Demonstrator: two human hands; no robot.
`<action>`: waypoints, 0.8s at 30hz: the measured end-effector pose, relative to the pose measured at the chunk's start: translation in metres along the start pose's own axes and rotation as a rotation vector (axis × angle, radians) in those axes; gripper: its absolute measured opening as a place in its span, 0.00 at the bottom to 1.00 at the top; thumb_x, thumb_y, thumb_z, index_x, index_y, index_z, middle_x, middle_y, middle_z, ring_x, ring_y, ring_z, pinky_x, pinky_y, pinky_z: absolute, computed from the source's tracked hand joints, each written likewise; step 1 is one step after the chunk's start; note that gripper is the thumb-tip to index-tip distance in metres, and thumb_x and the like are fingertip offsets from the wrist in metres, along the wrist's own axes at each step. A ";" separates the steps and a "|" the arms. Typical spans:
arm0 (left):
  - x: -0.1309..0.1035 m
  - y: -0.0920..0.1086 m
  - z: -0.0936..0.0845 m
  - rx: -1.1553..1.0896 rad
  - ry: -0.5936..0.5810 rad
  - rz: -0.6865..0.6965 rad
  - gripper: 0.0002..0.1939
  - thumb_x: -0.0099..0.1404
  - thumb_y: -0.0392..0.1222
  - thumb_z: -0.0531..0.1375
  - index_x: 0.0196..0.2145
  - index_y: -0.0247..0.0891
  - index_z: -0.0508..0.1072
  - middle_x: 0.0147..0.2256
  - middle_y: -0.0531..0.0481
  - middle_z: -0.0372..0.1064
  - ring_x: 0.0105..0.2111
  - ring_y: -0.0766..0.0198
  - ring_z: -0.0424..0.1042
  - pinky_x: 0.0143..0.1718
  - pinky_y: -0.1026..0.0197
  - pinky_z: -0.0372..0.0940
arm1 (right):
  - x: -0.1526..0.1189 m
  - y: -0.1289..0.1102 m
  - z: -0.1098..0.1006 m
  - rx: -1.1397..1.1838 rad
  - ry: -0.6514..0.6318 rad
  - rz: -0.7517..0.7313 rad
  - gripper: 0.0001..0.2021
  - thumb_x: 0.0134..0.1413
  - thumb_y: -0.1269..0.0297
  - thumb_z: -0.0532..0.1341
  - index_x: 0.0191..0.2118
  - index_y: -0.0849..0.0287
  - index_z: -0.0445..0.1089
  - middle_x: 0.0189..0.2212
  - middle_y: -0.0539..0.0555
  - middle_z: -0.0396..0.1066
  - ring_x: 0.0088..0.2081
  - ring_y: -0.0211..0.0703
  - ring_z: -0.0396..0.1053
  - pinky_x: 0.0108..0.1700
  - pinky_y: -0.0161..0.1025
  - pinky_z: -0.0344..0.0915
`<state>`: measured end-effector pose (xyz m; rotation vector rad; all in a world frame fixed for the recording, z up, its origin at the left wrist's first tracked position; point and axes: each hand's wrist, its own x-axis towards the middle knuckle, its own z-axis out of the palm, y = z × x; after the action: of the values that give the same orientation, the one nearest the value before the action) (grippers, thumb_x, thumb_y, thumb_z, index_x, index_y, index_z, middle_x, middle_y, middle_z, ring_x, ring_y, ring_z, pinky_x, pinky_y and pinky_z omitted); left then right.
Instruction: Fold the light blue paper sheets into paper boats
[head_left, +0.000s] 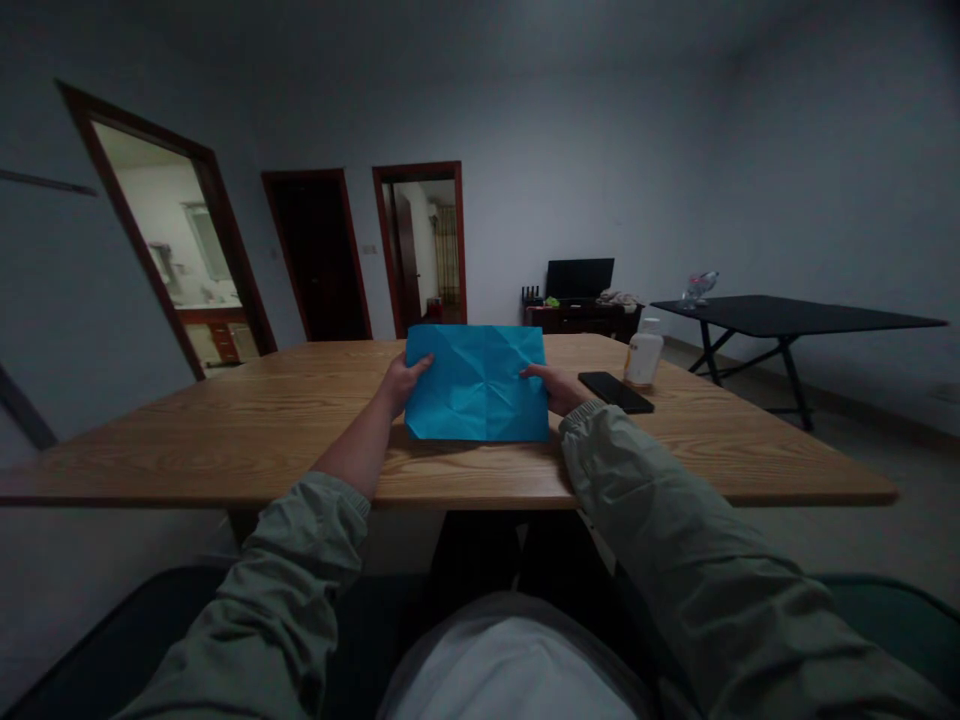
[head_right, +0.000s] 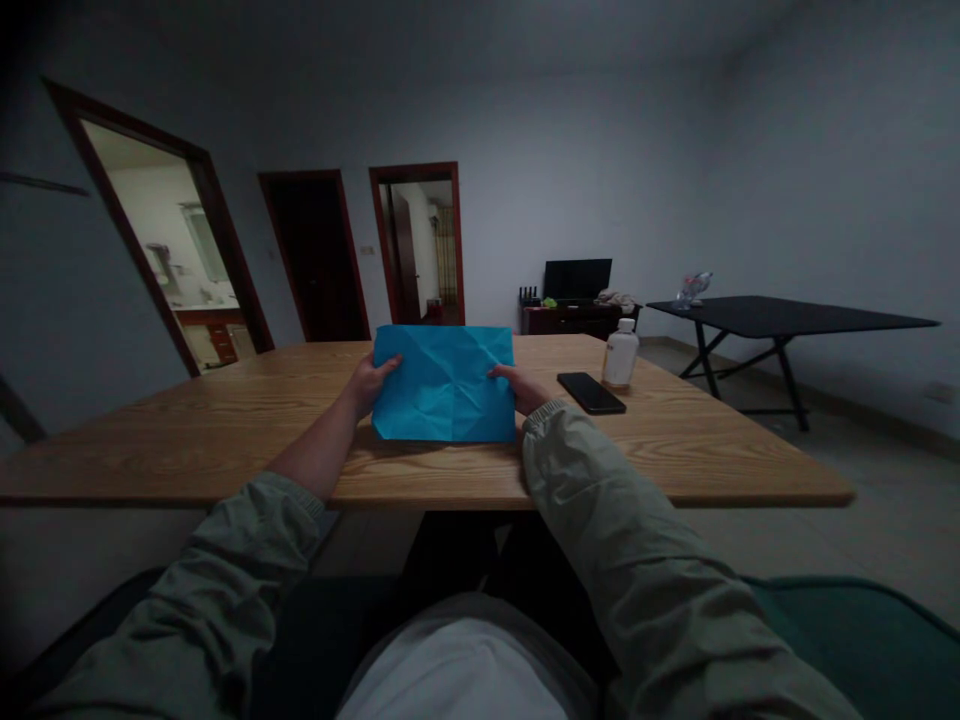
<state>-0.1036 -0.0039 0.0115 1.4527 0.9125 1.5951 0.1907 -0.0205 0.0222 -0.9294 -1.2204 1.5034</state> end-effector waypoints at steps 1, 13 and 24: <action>0.000 0.001 0.000 -0.009 0.000 -0.005 0.29 0.51 0.52 0.68 0.48 0.34 0.72 0.43 0.40 0.75 0.41 0.53 0.75 0.45 0.51 0.69 | 0.000 -0.001 0.000 0.008 0.003 -0.011 0.14 0.50 0.72 0.59 0.45 0.62 0.69 0.32 0.56 0.78 0.33 0.45 0.76 0.42 0.43 0.73; 0.006 -0.002 -0.006 0.243 0.044 0.009 0.28 0.52 0.56 0.66 0.43 0.32 0.74 0.40 0.40 0.76 0.37 0.56 0.75 0.42 0.54 0.69 | 0.028 0.011 -0.037 -0.600 0.484 -0.512 0.19 0.43 0.51 0.66 0.34 0.63 0.70 0.32 0.55 0.74 0.34 0.44 0.70 0.35 0.37 0.65; 0.010 -0.009 -0.011 0.442 0.076 0.054 0.28 0.54 0.60 0.62 0.41 0.32 0.75 0.36 0.41 0.76 0.33 0.57 0.73 0.35 0.58 0.67 | 0.030 0.009 -0.050 -1.007 0.535 -0.514 0.18 0.54 0.50 0.57 0.33 0.62 0.71 0.30 0.56 0.73 0.33 0.42 0.68 0.33 0.34 0.58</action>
<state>-0.1148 0.0090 0.0074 1.7339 1.3430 1.5584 0.2285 0.0207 0.0028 -1.3831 -1.6270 0.1303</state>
